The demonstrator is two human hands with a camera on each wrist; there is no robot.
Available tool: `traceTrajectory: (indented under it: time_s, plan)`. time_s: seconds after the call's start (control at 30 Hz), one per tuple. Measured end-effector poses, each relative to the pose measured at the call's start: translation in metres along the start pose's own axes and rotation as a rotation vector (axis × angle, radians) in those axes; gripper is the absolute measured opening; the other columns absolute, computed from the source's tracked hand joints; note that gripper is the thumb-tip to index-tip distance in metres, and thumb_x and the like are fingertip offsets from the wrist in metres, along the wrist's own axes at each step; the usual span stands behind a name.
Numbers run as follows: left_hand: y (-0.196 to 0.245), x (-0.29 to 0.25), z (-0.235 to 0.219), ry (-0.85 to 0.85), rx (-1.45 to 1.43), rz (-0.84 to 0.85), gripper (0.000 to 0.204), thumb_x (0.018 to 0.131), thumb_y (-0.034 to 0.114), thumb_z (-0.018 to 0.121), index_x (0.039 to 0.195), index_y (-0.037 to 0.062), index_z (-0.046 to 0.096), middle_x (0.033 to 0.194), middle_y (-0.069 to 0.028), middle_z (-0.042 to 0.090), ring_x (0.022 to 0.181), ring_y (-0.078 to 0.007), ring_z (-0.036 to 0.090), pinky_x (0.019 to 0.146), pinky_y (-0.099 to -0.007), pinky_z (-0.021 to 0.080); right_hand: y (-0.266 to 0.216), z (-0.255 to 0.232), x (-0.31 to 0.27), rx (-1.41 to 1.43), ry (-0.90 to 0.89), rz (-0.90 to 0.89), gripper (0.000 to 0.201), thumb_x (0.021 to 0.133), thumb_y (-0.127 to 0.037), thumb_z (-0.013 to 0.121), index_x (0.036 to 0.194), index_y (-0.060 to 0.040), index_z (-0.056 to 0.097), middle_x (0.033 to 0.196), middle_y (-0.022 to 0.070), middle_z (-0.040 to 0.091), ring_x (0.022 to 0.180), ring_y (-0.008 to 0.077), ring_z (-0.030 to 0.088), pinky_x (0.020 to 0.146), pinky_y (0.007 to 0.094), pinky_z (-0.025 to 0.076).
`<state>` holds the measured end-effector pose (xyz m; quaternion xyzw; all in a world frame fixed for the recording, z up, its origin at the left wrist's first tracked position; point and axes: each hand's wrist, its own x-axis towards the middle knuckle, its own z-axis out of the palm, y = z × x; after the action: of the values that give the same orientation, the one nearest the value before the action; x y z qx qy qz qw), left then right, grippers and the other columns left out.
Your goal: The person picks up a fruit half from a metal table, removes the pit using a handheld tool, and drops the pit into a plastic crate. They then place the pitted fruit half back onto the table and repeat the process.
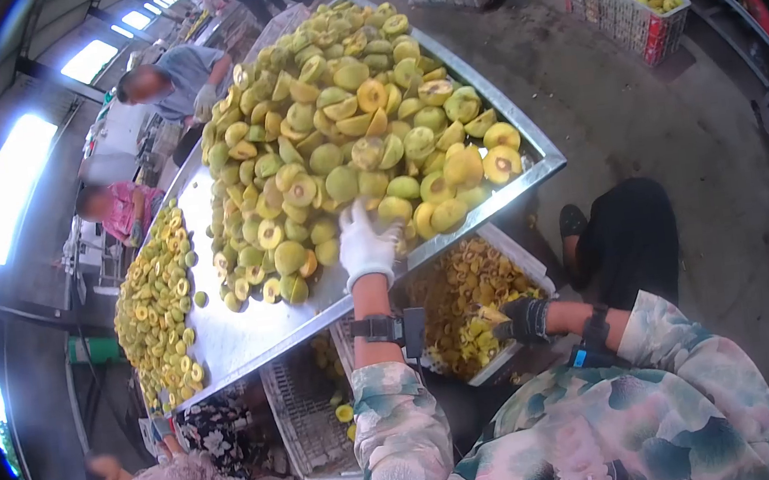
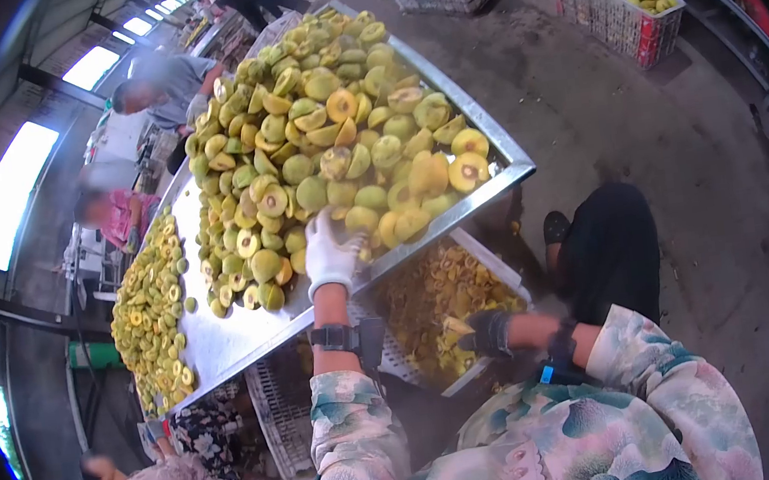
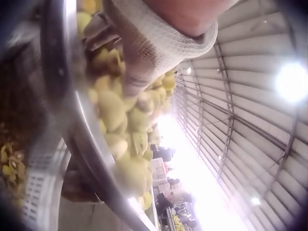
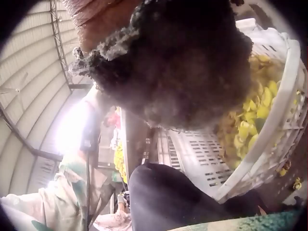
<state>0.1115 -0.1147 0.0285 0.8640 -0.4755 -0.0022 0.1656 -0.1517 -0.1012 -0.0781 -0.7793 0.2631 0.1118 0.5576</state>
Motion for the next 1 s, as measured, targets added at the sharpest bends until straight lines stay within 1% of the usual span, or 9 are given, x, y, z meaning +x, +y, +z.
traceTrajectory:
  time_s: [0.13,0.23,0.3,0.37,0.4,0.63,0.77,0.83,1.0]
  plan:
    - [0.012,0.02,0.025,-0.082,-0.197,0.006,0.052,0.069,0.026,0.073,0.11,0.0056,0.049,0.113,-0.0189,0.052,0.104,-0.0367,0.053,0.088,-0.0409,0.044,-0.01,-0.009,-0.012,0.048,-0.053,0.108,0.047,0.083,-0.043,0.054,0.105,-0.0016,0.06,0.091,0.0221,0.064,0.081,0.0348,0.063,0.072,0.0411,0.047]
    - [0.001,0.012,0.022,0.175,-0.211,0.18,0.039,0.069,0.017,0.071,0.099,0.001,0.052,0.097,-0.0176,0.057,0.09,-0.0352,0.057,0.079,-0.0392,0.047,0.0,0.002,-0.004,-0.067,0.094,-0.072,0.047,0.083,-0.043,0.055,0.104,-0.0016,0.06,0.087,0.0212,0.064,0.079,0.035,0.063,0.071,0.0414,0.047]
    - [-0.007,-0.005,0.015,0.306,-0.632,0.017,0.035,0.073,0.019,0.066,0.101,0.0031,0.052,0.095,-0.0128,0.057,0.079,-0.0312,0.059,0.071,-0.0396,0.05,-0.009,-0.01,-0.008,0.016,0.141,-0.054,0.045,0.083,-0.042,0.057,0.104,-0.0025,0.058,0.082,0.0167,0.063,0.072,0.0283,0.062,0.065,0.0379,0.048]
    - [-0.014,-0.027,-0.007,0.03,-1.569,-0.381,0.03,0.081,0.023,0.058,0.104,0.0054,0.053,0.091,-0.0094,0.057,0.071,-0.0273,0.06,0.062,-0.0384,0.051,-0.044,-0.032,-0.029,0.428,0.064,0.117,0.036,0.083,-0.036,0.06,0.101,-0.0057,0.057,0.071,0.0065,0.059,0.059,0.0157,0.057,0.052,0.03,0.045]
    - [-0.002,-0.043,-0.015,0.058,-1.827,-0.361,0.029,0.086,0.029,0.05,0.106,0.0079,0.053,0.088,-0.0101,0.057,0.066,-0.0264,0.06,0.051,-0.034,0.049,-0.052,-0.033,-0.032,0.567,0.057,0.094,0.032,0.084,-0.034,0.06,0.1,-0.0065,0.057,0.068,0.0039,0.056,0.056,0.0133,0.054,0.049,0.0281,0.043]
    - [0.011,-0.104,-0.021,-0.217,-2.042,-0.486,0.048,0.088,0.055,0.042,0.1,0.0096,0.054,0.085,-0.0079,0.06,0.064,-0.021,0.055,0.049,-0.0262,0.043,-0.106,-0.028,-0.041,0.711,0.034,-0.031,0.021,0.086,-0.026,0.059,0.096,-0.0077,0.055,0.064,0.0003,0.05,0.052,0.0099,0.047,0.045,0.0259,0.038]
    - [0.023,-0.12,-0.012,-0.004,-1.735,-0.371,0.041,0.093,0.048,0.04,0.1,0.0097,0.052,0.085,-0.0045,0.057,0.065,-0.0146,0.056,0.051,-0.0239,0.044,-0.117,-0.02,-0.041,0.629,0.079,-0.059,0.02,0.086,-0.023,0.059,0.097,-0.0076,0.055,0.066,0.0008,0.052,0.052,0.0089,0.047,0.046,0.0249,0.039]
    - [0.034,-0.125,-0.016,0.143,-1.634,-0.54,0.049,0.092,0.053,0.037,0.105,0.0082,0.051,0.086,-0.0067,0.059,0.069,-0.0152,0.058,0.049,-0.0228,0.046,-0.121,-0.018,-0.042,0.659,0.097,-0.04,0.02,0.086,-0.023,0.059,0.099,-0.0074,0.055,0.066,0.0006,0.052,0.052,0.0087,0.047,0.046,0.0249,0.039]
    - [0.039,-0.144,-0.018,0.186,-1.434,-0.419,0.044,0.093,0.046,0.043,0.108,0.0049,0.052,0.088,-0.0058,0.059,0.075,-0.0162,0.06,0.058,-0.025,0.05,-0.113,-0.01,-0.031,0.726,0.247,-0.206,0.028,0.083,-0.022,0.062,0.105,-0.0049,0.055,0.075,0.0054,0.057,0.063,0.0143,0.053,0.056,0.0294,0.045]
